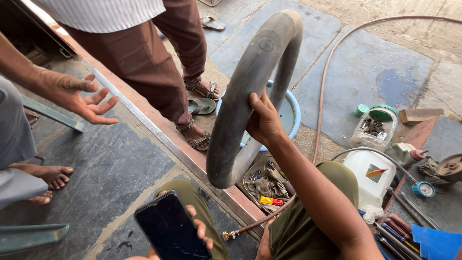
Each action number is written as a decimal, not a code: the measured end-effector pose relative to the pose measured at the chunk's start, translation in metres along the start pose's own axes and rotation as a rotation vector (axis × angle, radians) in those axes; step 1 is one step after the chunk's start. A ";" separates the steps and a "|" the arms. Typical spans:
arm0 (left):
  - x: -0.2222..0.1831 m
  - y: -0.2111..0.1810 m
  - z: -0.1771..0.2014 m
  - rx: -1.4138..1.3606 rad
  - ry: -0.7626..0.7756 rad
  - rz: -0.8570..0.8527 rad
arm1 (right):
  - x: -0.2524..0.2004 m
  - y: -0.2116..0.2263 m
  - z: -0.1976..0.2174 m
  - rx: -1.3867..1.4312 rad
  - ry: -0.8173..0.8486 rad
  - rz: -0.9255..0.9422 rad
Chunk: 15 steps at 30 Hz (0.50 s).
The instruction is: The recorder is checking an inflated bicycle tire tube for leaks by rotating it through a basin of water and looking for bubbles.
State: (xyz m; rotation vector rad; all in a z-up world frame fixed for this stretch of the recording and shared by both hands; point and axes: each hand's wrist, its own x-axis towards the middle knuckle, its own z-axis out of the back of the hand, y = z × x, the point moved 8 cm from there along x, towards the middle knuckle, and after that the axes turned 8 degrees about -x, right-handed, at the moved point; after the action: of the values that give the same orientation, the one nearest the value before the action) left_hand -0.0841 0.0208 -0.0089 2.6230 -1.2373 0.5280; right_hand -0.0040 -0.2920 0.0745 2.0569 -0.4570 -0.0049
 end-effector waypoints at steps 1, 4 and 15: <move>0.000 -0.008 0.010 0.001 -0.001 -0.003 | 0.000 0.000 0.000 0.001 0.002 -0.003; -0.007 0.005 0.033 -0.093 -0.082 0.401 | 0.001 0.005 -0.004 0.110 0.097 0.057; -0.003 0.004 0.039 -0.138 -0.192 0.353 | 0.004 0.003 0.015 -0.086 -0.050 0.017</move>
State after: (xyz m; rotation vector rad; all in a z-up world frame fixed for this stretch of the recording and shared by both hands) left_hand -0.0796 0.0084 -0.0460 2.3955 -1.7453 0.2326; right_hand -0.0042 -0.3072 0.0705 1.9725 -0.4968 -0.0653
